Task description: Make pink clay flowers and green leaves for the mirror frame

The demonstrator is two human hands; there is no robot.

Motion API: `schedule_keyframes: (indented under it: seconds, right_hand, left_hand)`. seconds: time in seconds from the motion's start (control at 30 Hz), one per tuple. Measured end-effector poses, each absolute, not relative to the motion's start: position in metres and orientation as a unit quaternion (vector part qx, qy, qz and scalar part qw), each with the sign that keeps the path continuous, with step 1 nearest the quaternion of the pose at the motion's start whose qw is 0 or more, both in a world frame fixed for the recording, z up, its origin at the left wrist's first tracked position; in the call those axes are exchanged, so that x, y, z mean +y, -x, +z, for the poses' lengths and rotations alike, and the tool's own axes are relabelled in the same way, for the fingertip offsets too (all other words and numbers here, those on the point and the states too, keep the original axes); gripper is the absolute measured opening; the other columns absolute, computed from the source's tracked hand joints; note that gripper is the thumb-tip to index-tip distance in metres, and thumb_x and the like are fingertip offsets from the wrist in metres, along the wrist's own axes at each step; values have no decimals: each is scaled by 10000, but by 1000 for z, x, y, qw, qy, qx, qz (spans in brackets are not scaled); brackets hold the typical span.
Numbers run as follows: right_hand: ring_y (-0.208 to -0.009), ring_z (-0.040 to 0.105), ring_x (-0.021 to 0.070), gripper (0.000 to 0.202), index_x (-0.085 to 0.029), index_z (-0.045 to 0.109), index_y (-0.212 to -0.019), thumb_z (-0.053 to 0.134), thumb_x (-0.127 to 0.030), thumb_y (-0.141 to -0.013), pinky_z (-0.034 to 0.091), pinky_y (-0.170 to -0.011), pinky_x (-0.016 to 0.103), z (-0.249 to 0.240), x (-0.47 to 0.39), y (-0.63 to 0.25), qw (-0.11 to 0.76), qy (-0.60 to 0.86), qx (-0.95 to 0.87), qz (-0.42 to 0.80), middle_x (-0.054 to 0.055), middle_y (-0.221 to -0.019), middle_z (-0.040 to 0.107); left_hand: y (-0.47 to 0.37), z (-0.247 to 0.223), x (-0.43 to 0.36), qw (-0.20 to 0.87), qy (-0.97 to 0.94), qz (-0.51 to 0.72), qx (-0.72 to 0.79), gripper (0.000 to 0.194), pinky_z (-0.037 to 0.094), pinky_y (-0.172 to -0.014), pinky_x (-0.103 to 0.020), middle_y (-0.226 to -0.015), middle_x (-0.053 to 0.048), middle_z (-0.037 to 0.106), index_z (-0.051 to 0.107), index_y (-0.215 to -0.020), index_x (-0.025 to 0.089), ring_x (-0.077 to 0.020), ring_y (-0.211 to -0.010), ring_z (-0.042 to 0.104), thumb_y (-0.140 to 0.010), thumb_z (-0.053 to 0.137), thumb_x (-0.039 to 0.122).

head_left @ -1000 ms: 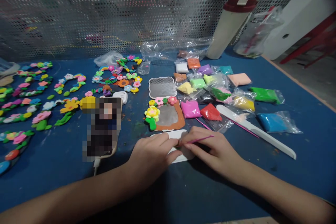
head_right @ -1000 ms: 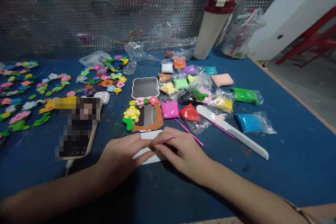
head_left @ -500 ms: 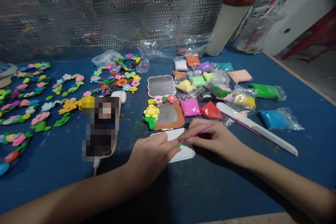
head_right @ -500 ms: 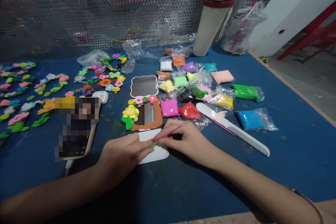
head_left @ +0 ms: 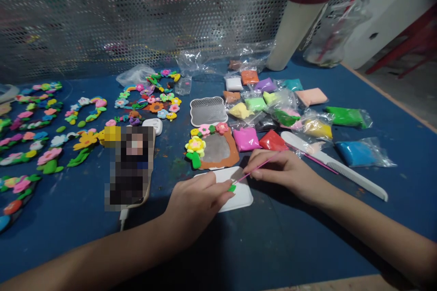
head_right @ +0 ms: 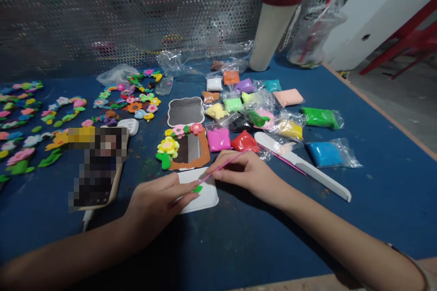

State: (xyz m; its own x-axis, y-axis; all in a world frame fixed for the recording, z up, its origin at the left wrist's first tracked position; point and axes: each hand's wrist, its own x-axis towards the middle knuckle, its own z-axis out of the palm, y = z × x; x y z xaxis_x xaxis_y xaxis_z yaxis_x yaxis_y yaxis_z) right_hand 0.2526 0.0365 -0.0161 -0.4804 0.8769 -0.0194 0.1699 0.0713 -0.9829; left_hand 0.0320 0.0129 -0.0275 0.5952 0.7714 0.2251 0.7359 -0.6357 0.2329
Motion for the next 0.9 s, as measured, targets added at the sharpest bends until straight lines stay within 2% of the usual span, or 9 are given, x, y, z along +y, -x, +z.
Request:
schedule_keyframes:
  seconds: [0.13, 0.27, 0.4, 0.63, 0.9]
  right_hand:
    - [-658, 576, 117, 134, -162, 610, -778, 533, -238, -856, 460, -600, 232, -17, 22, -245, 374, 478, -648, 461, 16, -735, 620]
    - [-688, 594, 130, 118, -169, 585, -798, 485, -167, -860, 471, -633, 249, -18, 8, -238, 381, 469, -720, 341, 28, -762, 635]
    - [-736, 607, 135, 151, -180, 598, -866, 460, -117, -860, 483, -659, 259, -20, 6, -238, 357, 434, -763, 320, 33, -803, 646]
    - [-660, 543, 140, 195, -167, 549, -968, 445, -67, -837, 449, -583, 267, -26, 0, -238, 350, 388, -812, 259, 40, -729, 582]
    - [-680, 515, 152, 235, -160, 548, -987, 422, -42, -828, 435, -582, 274, -27, -1, -239, 325, 378, -830, 249, 51, -742, 554]
  left_hand:
    - [-31, -27, 12, 64, -889, 150, 428, 177, 273, -468, -254, -613, 43, 546, 661, -933, 282, -123, -537, 527, -867, 514, 357]
    - [-32, -28, 13, 52, -888, 161, 429, 199, 269, -466, -256, -615, 36, 553, 659, -948, 267, -129, -542, 530, -869, 508, 371]
    - [-32, -27, 14, 63, -889, 146, 429, 236, 257, -456, -249, -592, 34, 535, 665, -941, 267, -125, -515, 501, -888, 467, 385]
    - [-31, -28, 15, 48, -895, 185, 402, 346, 249, -437, -248, -548, 26, 493, 674, -931, 241, -123, -486, 455, -931, 359, 386]
    - [-30, -29, 16, 19, -900, 209, 383, 300, 276, -432, -239, -557, 24, 521, 669, -932, 232, -114, -478, 466, -928, 390, 343]
